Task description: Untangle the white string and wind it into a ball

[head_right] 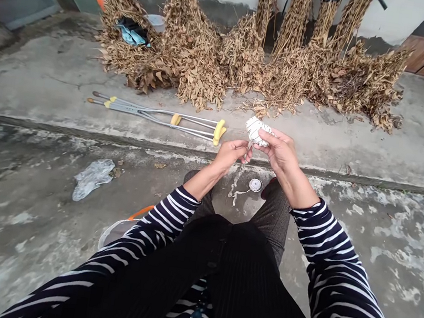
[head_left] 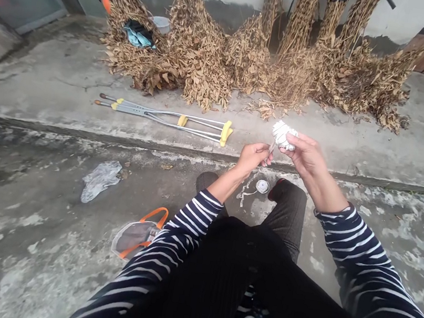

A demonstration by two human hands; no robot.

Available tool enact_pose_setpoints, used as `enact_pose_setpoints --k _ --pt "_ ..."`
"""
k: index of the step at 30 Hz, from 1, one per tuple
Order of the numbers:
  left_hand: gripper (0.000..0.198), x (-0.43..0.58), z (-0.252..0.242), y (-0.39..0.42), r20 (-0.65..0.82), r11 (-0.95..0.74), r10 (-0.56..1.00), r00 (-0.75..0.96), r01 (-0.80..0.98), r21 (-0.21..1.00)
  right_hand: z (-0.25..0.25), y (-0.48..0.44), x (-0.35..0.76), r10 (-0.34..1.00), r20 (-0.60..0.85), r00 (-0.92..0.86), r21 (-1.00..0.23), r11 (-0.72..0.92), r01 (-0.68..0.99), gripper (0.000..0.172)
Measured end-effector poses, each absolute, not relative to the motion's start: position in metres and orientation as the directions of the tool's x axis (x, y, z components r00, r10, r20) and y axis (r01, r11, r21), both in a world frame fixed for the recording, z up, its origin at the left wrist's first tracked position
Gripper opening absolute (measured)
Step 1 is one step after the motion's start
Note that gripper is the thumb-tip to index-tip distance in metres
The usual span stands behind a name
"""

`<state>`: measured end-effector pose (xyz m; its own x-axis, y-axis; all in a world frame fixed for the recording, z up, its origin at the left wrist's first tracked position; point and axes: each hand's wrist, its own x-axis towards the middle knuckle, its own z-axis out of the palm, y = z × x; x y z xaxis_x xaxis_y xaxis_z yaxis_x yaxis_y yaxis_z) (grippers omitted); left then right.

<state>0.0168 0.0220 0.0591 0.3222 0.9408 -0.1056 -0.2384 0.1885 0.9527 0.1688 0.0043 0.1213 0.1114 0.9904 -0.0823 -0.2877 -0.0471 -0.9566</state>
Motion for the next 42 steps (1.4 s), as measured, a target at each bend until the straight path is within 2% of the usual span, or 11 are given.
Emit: enact_pose_setpoints --k 3,6,10,16,20,23,27,32,38,40,42 --pt "0.014 0.015 0.051 0.018 -0.150 0.225 0.919 0.365 -0.171 0.959 0.116 0.013 0.176 0.978 0.053 0.202 -0.986 0.084 -0.145 0.041" --pt "0.015 0.011 0.046 0.010 -0.212 0.266 0.894 0.394 -0.088 0.960 0.102 0.024 0.188 0.928 0.252 0.274 -0.964 0.216 0.156 0.044" --pt "0.017 0.004 0.047 -0.002 -0.245 0.267 0.873 0.422 0.007 0.964 0.071 0.032 0.203 0.862 0.479 0.167 -0.730 0.286 0.620 0.037" --pt "0.013 -0.013 0.072 0.001 -0.243 0.229 0.811 0.533 0.094 0.969 0.033 0.027 0.211 0.901 0.397 -0.175 -0.408 0.344 0.846 0.033" --pt "0.010 -0.027 0.086 0.026 -0.202 0.236 0.776 0.597 0.023 0.972 0.023 0.016 0.212 0.898 0.278 -0.341 -0.387 0.430 0.816 0.037" --pt "0.010 -0.034 0.086 0.048 -0.229 0.313 0.813 0.535 -0.070 0.947 0.023 0.008 0.209 0.900 0.253 -0.355 -0.558 0.435 0.707 0.037" --pt "0.014 -0.038 0.074 0.066 -0.308 0.409 0.827 0.471 -0.127 0.904 0.030 -0.003 0.203 0.933 0.144 -0.329 -0.798 0.306 0.519 0.033" --pt "0.021 -0.046 0.047 0.074 -0.428 0.480 0.798 0.423 -0.017 0.877 0.048 -0.018 0.196 0.924 -0.068 -0.375 -0.968 0.031 0.251 0.039" --pt "0.015 -0.045 0.014 0.072 -0.500 0.420 0.696 0.515 0.274 0.865 0.066 -0.030 0.180 0.897 -0.149 -0.416 -0.971 -0.213 -0.112 0.074" --pt "0.006 -0.039 0.007 0.065 -0.475 0.363 0.744 0.469 0.313 0.878 0.069 -0.030 0.176 0.921 -0.151 -0.360 -0.962 -0.220 -0.159 0.067" --pt "0.013 -0.032 0.006 0.054 -0.349 0.279 0.857 0.380 0.228 0.933 0.071 -0.028 0.175 0.941 -0.162 -0.299 -0.962 -0.218 -0.164 0.054"
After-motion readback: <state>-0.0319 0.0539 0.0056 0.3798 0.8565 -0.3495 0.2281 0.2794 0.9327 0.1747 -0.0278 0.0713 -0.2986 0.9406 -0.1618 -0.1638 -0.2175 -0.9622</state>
